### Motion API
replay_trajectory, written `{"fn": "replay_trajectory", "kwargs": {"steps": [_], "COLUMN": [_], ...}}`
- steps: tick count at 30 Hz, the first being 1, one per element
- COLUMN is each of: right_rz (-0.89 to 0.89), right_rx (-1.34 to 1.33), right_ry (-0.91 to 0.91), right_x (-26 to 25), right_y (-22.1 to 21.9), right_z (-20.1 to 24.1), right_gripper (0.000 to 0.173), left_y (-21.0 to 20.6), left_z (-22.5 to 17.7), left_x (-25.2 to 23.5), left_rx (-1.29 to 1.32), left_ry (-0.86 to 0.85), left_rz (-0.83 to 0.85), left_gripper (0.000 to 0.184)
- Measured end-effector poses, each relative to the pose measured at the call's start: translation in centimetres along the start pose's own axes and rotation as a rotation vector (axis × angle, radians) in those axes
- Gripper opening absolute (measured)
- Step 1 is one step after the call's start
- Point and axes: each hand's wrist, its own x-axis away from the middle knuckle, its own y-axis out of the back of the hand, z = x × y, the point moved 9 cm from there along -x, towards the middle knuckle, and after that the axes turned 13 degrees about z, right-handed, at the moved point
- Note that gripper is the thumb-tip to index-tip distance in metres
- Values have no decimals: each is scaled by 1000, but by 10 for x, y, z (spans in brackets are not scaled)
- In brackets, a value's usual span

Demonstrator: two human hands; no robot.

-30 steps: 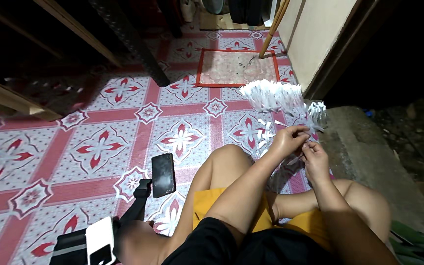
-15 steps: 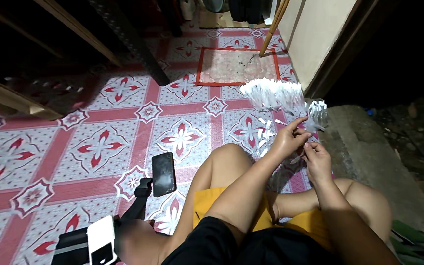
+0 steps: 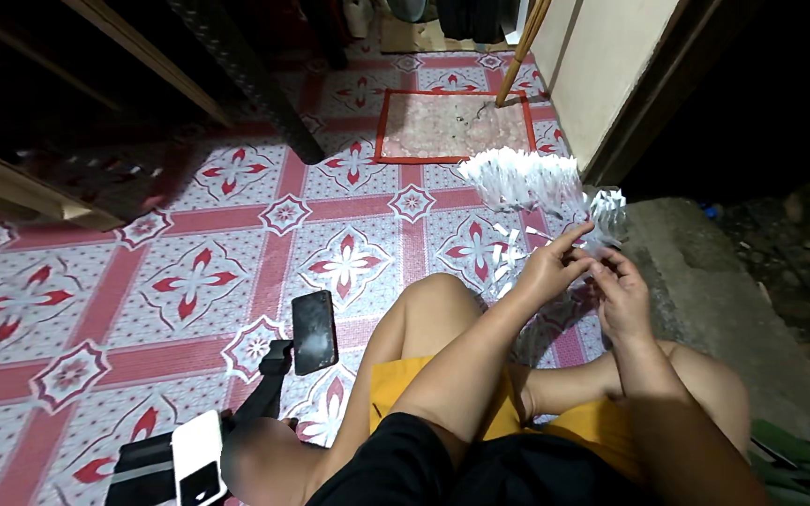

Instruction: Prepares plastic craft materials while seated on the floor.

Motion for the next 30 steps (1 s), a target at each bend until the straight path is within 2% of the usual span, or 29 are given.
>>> {"fn": "replay_trajectory", "kwargs": {"steps": [3,5,7,8,11,14,16,18,21,26,28,30], "right_rz": [-24,-33,-42,-51,-76,-75,-45,-101,-240,-325,-314,-290], "right_rx": [178,238,213,186,25,-203,-404,-569,-694,-672,-645,-589], "right_ry": [82,99,72,48,1,-50,-30,-27,-53,-35,-23,-10], "right_x": [-8,-10,-12,-13,-17,-18,-17,-13,-8,-13,-16,-19], "right_y": [-5,-4,2,8,32,75,120,159,198,215,213,215], "right_z": [28,27,13,5,-12,-53,-113,-162,-193,-175,-159,-142], "right_gripper": [20,13,13,14,19,24,28,28,29,26,25,25], "left_y": [-5,-11,-32,-48,-100,-134,-146,-159,-181,-185,-167,-137], "left_z": [12,30,74,105,192,235,242,245,243,240,245,257], "left_x": [-1,-4,-9,-12,-15,-18,-16,-12,1,12,17,14], "left_rx": [-44,-16,-29,-48,-63,-15,-79,-196,-284,-345,-393,-412], "left_ry": [2,8,108,172,231,238,247,232,235,210,219,271], "left_rz": [20,19,54,94,194,249,256,273,309,375,361,268], "left_gripper": [60,66,73,71,42,40,40,41,41,42,45,49]}}
